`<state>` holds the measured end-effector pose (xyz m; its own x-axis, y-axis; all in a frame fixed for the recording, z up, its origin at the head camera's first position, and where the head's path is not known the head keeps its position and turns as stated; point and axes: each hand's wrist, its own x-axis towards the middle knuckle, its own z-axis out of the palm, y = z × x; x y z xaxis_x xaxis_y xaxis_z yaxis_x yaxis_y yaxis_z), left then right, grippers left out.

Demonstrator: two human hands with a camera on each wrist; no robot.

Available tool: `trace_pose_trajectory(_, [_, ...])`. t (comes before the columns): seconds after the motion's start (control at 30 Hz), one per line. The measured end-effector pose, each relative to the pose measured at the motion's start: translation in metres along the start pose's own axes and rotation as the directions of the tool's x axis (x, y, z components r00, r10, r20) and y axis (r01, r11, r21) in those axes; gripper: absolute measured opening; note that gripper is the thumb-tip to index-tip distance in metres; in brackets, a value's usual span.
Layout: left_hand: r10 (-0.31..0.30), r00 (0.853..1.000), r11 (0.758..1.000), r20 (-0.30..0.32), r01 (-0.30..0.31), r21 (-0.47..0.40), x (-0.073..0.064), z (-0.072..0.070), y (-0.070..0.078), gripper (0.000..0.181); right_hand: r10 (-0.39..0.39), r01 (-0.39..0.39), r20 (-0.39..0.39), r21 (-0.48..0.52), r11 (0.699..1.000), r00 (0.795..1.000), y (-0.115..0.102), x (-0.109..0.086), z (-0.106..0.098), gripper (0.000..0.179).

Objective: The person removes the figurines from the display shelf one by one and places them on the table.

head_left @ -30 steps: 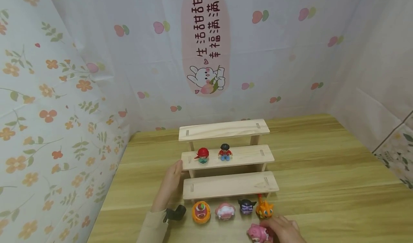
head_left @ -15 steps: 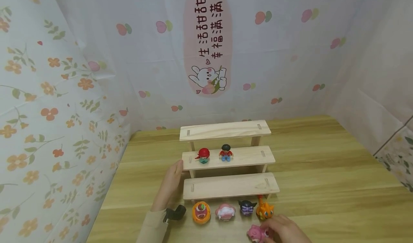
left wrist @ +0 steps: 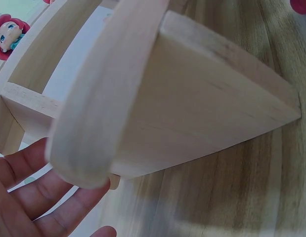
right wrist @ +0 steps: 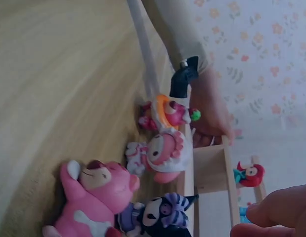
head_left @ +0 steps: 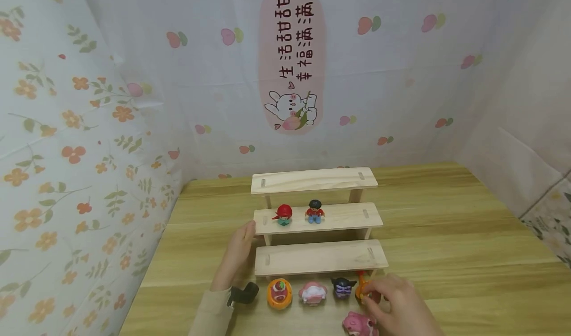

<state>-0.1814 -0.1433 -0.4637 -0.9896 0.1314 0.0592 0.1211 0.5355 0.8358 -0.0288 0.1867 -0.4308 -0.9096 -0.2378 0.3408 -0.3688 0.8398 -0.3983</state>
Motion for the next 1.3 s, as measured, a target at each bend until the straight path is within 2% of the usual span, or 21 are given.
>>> trace_pose_trajectory(0.13, [-0.001,1.000,1.000,0.010,0.001,-0.009,0.001,0.001,0.000,0.051,-0.023,0.023,-0.083,-0.002,1.000,0.996,0.001,0.008,-0.002,0.025])
trace_pose_trajectory(0.23, [-0.002,1.000,1.000,0.014,0.002,-0.012,0.002,0.001,-0.001,0.052,-0.054,0.054,-0.157,-0.006,0.999,0.986,0.002,0.014,-0.002,0.028])
trace_pose_trajectory(0.3, [0.000,1.000,1.000,0.016,0.000,-0.014,0.002,0.001,-0.001,0.052,-0.054,0.051,-0.183,-0.021,0.998,0.982,0.002,0.018,-0.002,0.030])
trace_pose_trajectory(0.5, [-0.010,1.000,0.999,0.010,0.010,-0.032,0.001,0.001,0.000,0.049,-0.141,0.129,-0.244,-0.067,0.989,0.959,0.007,0.033,-0.005,0.030])
trace_pose_trajectory(0.63, [-0.018,1.000,0.999,0.006,0.019,-0.031,0.000,0.001,-0.002,0.050,-0.166,0.147,-0.252,-0.090,0.985,0.953,0.010,0.045,-0.007,0.026])
trace_pose_trajectory(0.93, [-0.010,1.000,1.000,0.009,0.010,-0.009,0.002,0.000,-0.002,0.052,-0.045,0.035,-0.152,-0.067,0.997,0.987,0.004,0.069,-0.013,0.023])
trace_pose_trajectory(1.3, [-0.017,1.000,1.000,0.008,0.017,-0.017,0.000,0.000,-0.002,0.052,-0.082,0.079,-0.155,-0.027,0.997,0.985,0.003,0.099,-0.010,0.033])
